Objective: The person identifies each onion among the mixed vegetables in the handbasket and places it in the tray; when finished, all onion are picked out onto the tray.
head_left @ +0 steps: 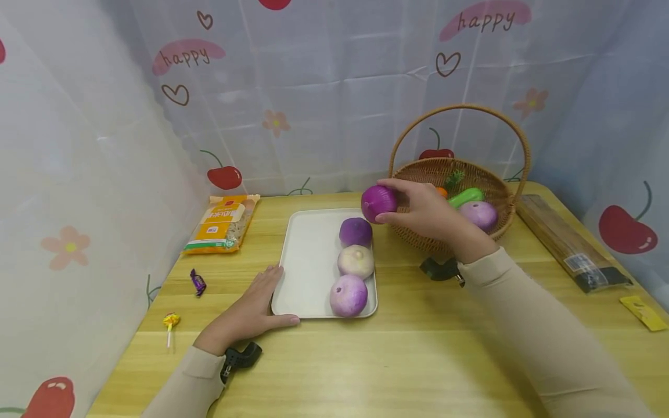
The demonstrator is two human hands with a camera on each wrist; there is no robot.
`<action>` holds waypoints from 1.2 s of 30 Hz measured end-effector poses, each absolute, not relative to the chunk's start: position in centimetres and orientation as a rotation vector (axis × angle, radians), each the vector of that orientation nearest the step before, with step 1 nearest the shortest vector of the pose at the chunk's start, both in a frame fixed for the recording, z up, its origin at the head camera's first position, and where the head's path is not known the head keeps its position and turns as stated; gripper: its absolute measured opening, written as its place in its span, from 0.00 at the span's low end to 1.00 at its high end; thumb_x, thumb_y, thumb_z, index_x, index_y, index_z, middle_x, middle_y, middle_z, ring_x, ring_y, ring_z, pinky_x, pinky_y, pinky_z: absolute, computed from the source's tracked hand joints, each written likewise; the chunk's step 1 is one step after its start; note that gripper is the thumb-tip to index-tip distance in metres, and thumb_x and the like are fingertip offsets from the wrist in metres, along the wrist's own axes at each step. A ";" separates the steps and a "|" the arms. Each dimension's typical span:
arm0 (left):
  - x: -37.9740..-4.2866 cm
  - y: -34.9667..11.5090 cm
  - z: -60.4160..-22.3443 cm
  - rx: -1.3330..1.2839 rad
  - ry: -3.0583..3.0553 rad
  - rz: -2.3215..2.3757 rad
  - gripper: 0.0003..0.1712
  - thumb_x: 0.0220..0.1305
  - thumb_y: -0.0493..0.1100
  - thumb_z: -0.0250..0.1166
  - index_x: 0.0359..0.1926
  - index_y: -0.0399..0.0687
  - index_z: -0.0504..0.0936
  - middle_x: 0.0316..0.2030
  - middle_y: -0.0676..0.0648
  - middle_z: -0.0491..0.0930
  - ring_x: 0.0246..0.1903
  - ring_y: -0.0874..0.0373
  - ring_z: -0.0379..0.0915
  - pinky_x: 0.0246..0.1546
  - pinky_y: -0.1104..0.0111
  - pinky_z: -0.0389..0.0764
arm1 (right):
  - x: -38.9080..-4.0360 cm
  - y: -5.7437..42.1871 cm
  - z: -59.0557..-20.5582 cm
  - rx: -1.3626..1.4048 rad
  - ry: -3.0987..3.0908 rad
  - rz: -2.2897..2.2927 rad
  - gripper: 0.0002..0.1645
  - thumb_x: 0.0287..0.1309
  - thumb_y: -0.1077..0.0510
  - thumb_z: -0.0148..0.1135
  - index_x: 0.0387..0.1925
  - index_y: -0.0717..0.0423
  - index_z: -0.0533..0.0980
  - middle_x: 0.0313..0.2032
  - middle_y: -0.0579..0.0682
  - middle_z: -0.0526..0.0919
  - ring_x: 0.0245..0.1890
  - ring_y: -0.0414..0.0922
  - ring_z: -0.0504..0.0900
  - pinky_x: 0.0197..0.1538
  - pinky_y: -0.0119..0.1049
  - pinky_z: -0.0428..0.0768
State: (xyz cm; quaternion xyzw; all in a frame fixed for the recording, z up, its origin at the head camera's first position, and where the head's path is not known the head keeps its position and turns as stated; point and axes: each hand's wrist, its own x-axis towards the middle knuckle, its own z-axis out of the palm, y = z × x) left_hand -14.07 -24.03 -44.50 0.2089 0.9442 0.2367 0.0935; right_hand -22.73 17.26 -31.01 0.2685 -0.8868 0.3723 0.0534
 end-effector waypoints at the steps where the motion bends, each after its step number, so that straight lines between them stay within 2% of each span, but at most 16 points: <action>1: -14.1 -24.0 -44.5 0.622 2.801 0.701 0.75 0.57 0.81 0.67 0.85 0.40 0.42 0.83 0.39 0.41 0.81 0.45 0.31 0.78 0.47 0.42 | -22.6 16.9 -31.1 0.841 -2.689 1.124 0.45 0.58 0.50 0.82 0.72 0.58 0.73 0.61 0.59 0.83 0.58 0.54 0.84 0.60 0.52 0.82; 8: -14.0 -23.9 -44.4 0.612 2.799 0.699 0.76 0.56 0.82 0.67 0.85 0.40 0.42 0.83 0.40 0.40 0.81 0.46 0.31 0.78 0.48 0.42 | -21.7 14.2 -32.1 0.984 -2.657 1.182 0.44 0.57 0.49 0.83 0.71 0.56 0.75 0.55 0.51 0.86 0.51 0.47 0.85 0.57 0.48 0.83; 11: -13.9 -23.9 -44.4 0.607 2.799 0.699 0.76 0.56 0.82 0.67 0.85 0.41 0.42 0.83 0.40 0.40 0.81 0.46 0.31 0.78 0.48 0.42 | -21.1 13.1 -32.6 1.006 -2.668 1.274 0.44 0.56 0.50 0.83 0.71 0.55 0.75 0.55 0.48 0.85 0.52 0.45 0.84 0.58 0.46 0.83; 22: -14.1 -23.9 -44.5 0.608 2.807 0.699 0.76 0.55 0.82 0.67 0.85 0.40 0.43 0.83 0.41 0.40 0.81 0.46 0.31 0.78 0.48 0.42 | -20.1 9.4 -34.3 1.182 -2.653 1.365 0.41 0.55 0.54 0.84 0.67 0.59 0.76 0.53 0.49 0.86 0.52 0.45 0.85 0.57 0.44 0.84; 36: -14.1 -23.9 -44.4 0.615 2.803 0.713 0.76 0.55 0.82 0.67 0.85 0.40 0.44 0.83 0.41 0.42 0.81 0.46 0.31 0.78 0.48 0.42 | -19.1 6.3 -35.2 1.301 -2.741 1.246 0.41 0.55 0.51 0.83 0.66 0.60 0.76 0.54 0.51 0.86 0.50 0.43 0.86 0.55 0.41 0.84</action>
